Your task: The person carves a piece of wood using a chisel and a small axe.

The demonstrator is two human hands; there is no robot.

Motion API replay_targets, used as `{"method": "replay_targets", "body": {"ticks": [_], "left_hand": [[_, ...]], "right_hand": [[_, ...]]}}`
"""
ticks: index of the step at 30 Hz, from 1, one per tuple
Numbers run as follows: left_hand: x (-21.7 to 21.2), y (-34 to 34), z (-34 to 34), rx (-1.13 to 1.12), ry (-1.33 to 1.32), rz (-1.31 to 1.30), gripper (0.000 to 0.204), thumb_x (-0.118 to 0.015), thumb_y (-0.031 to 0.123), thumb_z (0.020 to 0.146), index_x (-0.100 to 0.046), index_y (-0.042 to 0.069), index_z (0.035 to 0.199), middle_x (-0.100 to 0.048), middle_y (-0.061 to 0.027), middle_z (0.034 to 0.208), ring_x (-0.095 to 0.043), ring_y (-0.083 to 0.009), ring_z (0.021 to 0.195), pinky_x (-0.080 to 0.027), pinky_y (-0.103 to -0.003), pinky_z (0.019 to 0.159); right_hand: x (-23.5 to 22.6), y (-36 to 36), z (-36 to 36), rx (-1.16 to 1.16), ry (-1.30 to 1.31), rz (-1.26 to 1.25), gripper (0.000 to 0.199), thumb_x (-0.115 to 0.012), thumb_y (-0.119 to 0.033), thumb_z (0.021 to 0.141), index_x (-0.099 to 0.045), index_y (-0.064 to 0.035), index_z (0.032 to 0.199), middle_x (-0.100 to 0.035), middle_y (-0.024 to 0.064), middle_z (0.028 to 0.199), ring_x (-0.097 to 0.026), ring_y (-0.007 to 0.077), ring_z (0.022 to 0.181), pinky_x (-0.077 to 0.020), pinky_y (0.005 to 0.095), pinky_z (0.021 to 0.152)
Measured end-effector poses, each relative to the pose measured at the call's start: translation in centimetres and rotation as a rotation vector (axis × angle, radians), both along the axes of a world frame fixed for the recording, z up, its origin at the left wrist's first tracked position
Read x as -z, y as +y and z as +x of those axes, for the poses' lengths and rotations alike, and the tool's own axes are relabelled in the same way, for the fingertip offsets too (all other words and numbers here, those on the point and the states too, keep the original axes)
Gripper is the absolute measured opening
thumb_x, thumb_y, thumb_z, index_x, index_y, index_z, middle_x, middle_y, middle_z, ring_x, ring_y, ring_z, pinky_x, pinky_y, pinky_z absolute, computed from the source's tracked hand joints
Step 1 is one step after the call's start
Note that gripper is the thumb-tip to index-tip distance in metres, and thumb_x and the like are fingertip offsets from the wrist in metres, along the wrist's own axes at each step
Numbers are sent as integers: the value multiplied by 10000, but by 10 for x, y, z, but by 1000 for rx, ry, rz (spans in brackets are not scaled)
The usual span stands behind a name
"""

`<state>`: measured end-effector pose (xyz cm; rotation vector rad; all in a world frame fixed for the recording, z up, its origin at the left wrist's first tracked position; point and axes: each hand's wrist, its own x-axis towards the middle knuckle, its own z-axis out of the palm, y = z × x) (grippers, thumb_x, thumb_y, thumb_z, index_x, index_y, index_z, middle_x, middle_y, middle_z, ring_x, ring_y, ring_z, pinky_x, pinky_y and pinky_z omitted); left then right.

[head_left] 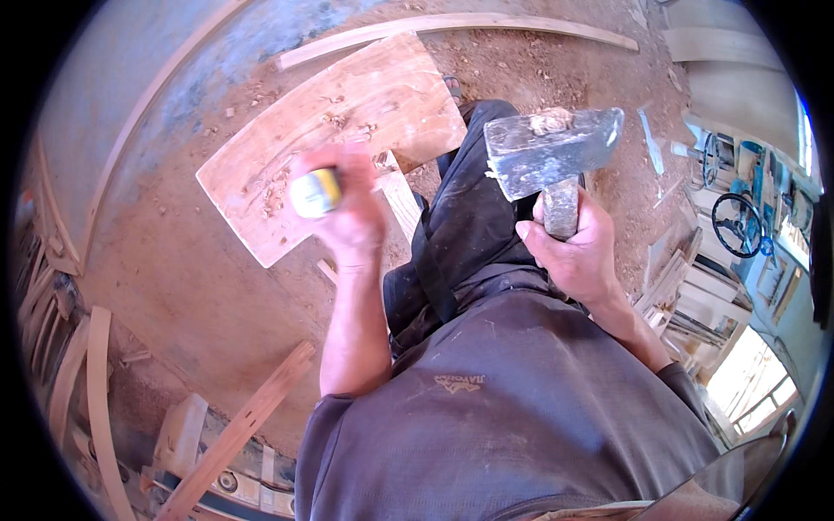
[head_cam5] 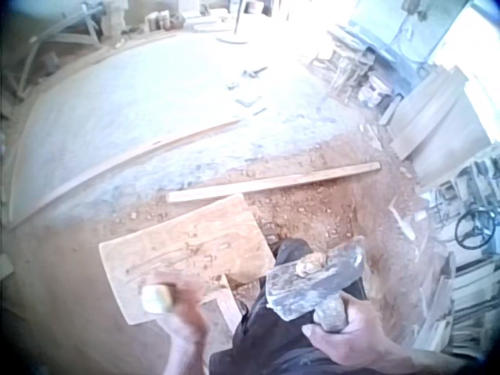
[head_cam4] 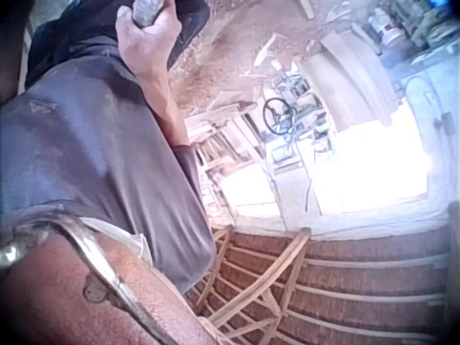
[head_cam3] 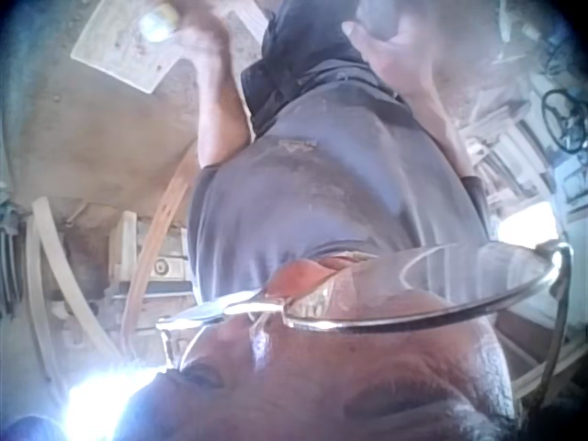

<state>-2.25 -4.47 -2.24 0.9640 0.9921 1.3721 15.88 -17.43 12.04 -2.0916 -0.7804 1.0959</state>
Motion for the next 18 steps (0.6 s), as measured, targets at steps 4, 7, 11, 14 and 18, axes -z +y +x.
{"method": "replay_targets", "body": {"ticks": [4,7,11,14,18], "left_hand": [[-39,-18,61,46,342,287,165,-729,-47,737,-639,87,771,-628,-54,695,-632,-171,621,-506,-323,566],[-28,-28,82,123,399,339,229,-756,-24,661,-569,87,735,-584,-110,677,-591,-322,597,-463,-430,553],[-26,-28,87,89,392,330,233,-762,15,621,-596,93,765,-593,-101,696,-606,-321,629,-472,-430,566],[-29,-26,85,77,372,302,229,-756,36,617,-608,102,779,-591,-94,706,-611,-318,645,-475,-429,575],[-30,-23,84,90,455,324,163,-759,16,707,-615,75,756,-607,-106,686,-616,-312,614,-491,-384,580]], "right_hand": [[-5,-7,1,-29,-162,244,198,-679,24,891,-582,-49,1047,-604,11,806,-550,76,651,-466,258,568],[-20,-3,1,-19,-123,559,224,-567,97,931,-502,-78,1056,-601,62,794,-552,120,591,-464,261,504],[-17,-13,13,-13,-254,507,179,-630,80,912,-599,-48,1034,-659,106,793,-642,165,649,-514,307,568],[-3,-3,25,-395,-696,76,280,-724,-84,874,-617,17,1112,-695,125,813,-685,221,720,-541,416,673],[-29,12,12,-258,-608,89,272,-732,-48,874,-627,18,1117,-699,81,819,-668,171,725,-536,339,674]]}}
